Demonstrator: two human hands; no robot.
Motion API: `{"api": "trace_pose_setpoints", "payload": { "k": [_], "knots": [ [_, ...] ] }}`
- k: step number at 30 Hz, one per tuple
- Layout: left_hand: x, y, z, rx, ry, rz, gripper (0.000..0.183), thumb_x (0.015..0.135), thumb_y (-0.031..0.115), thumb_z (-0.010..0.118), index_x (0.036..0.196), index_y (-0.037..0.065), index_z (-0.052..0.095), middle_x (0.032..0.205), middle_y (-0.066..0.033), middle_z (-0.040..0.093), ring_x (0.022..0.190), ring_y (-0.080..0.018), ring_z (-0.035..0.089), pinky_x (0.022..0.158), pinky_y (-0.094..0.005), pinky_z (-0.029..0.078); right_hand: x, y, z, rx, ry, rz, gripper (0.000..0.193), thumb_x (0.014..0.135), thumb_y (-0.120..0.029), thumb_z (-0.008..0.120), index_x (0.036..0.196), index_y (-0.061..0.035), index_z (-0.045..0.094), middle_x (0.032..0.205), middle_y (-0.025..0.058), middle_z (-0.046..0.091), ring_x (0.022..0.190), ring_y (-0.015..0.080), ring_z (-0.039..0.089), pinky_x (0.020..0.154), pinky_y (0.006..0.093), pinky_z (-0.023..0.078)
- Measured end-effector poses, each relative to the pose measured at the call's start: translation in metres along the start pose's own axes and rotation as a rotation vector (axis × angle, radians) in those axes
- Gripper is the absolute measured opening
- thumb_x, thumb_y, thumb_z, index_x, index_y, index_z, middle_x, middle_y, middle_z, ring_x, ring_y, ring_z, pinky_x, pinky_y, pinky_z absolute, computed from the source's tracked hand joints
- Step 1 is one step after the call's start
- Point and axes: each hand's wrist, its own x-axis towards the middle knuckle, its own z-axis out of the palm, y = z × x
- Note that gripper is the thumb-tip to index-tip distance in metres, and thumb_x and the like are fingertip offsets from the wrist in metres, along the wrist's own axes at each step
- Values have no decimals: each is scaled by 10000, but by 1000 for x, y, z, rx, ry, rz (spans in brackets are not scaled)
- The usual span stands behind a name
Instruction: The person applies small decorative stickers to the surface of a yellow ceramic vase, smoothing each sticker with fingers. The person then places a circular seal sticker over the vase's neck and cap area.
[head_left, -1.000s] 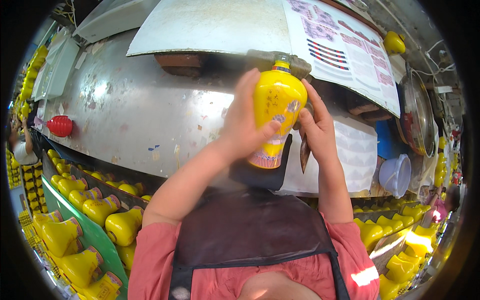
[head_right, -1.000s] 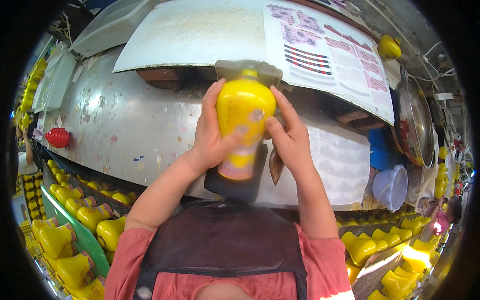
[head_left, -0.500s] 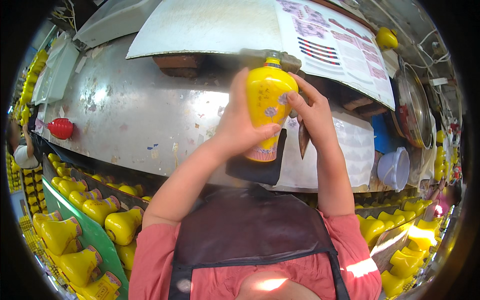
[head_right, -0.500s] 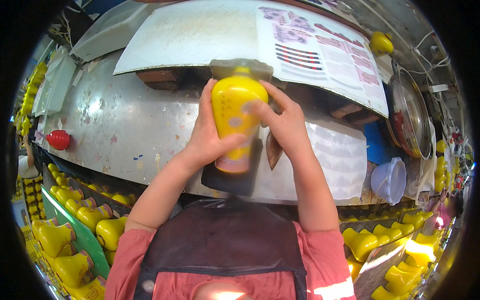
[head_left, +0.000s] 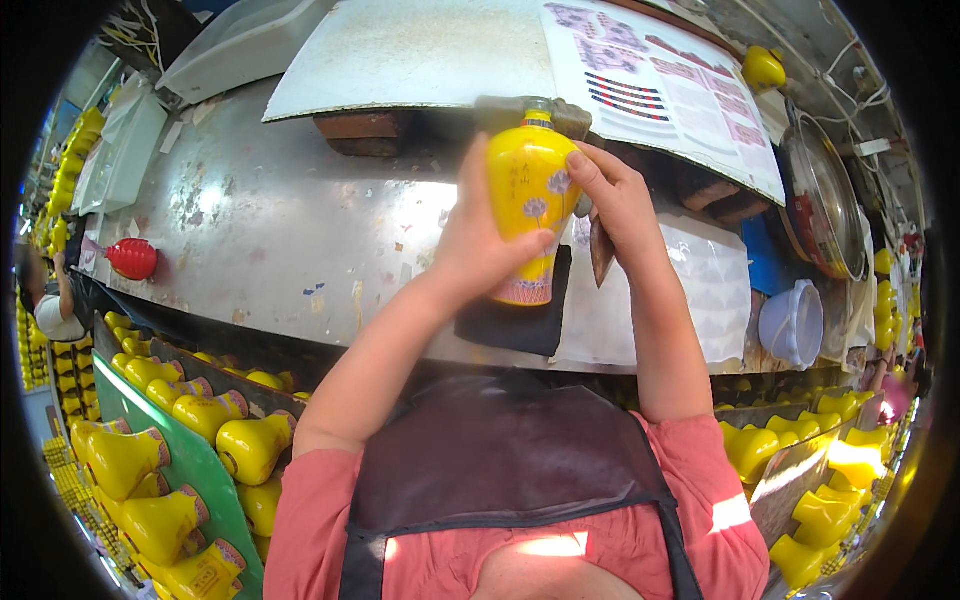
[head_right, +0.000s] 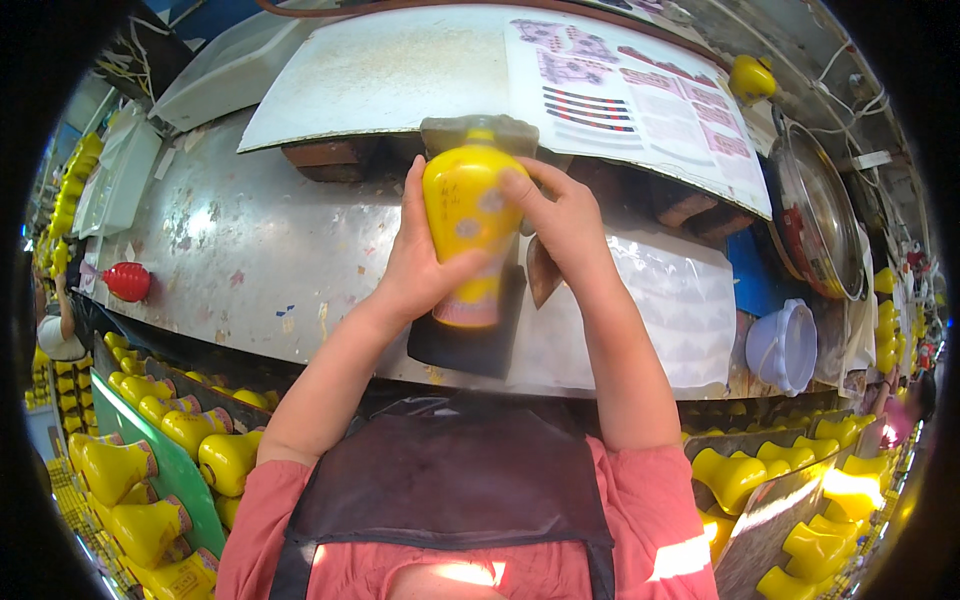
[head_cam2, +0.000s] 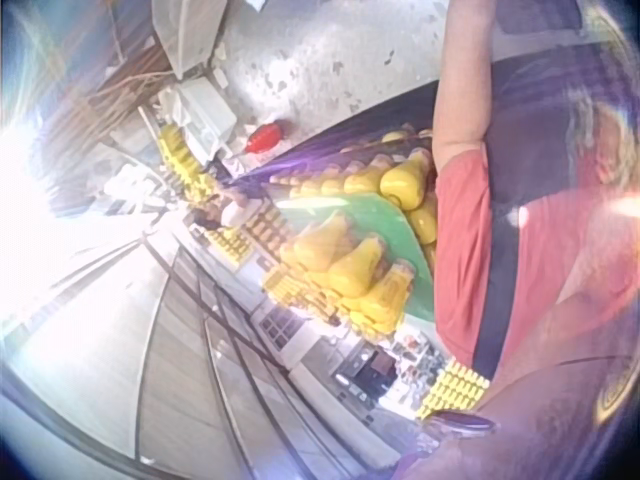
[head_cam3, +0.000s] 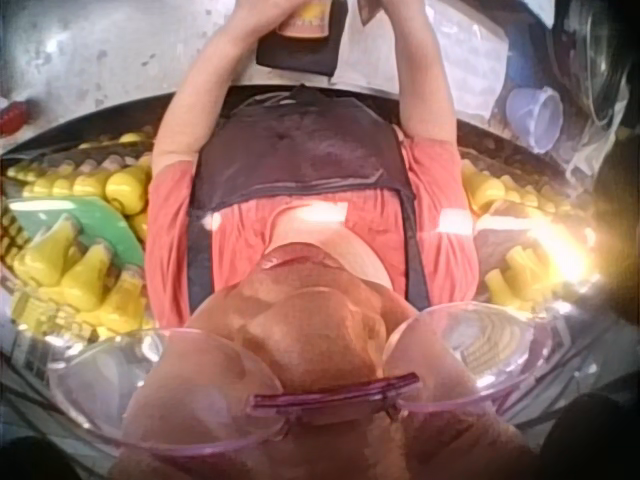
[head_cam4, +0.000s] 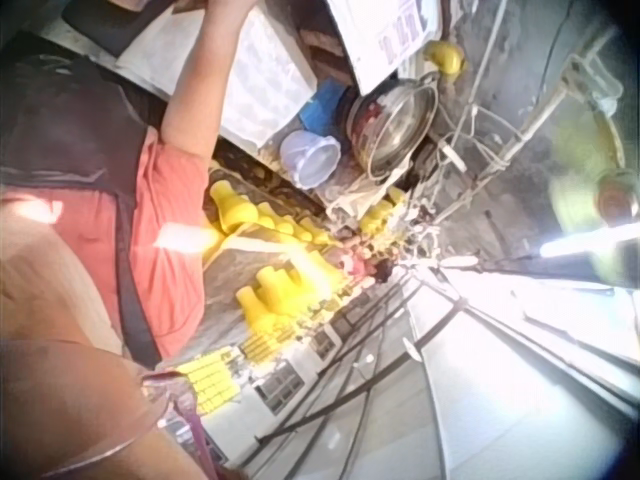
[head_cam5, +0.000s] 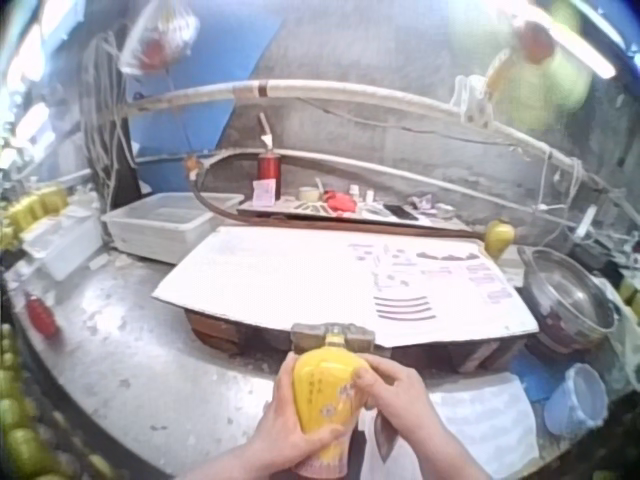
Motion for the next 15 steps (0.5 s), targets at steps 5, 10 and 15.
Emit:
{"api": "trace_pose_setpoints", "payload": {
  "k": [5, 10, 15],
  "knots": [
    [-16, 12, 3, 139, 22, -64, 1134, 893, 318, 724, 1621, -13, -79, 1560, -293, 364, 1413, -422, 449, 1162, -447, 387, -10, 9, 5, 70, -13, -42, 514, 1017, -365, 624, 1393, -14, 617, 1156, 100, 718, 1012, 132, 635, 895, 275, 495],
    [-30, 26, 1, 140, -31, -131, 1084, 909, 310, 717, 1608, -52, -29, 1509, -326, 432, 1360, -465, 501, 1123, -469, 426, -25, 18, 9, 55, -20, 4, 501, 1053, -321, 569, 1441, -6, 563, 1228, 112, 695, 1101, 159, 613, 960, 288, 471],
    [-37, 34, -4, 33, -88, -145, 1026, 888, 262, 733, 1606, -22, 58, 1435, -296, 525, 1296, -465, 555, 1081, -486, 461, -35, 27, 6, -38, -45, 50, 491, 1067, -348, 548, 1425, -15, 583, 1110, 92, 705, 937, 133, 612, 870, 287, 483]
  ]
}}
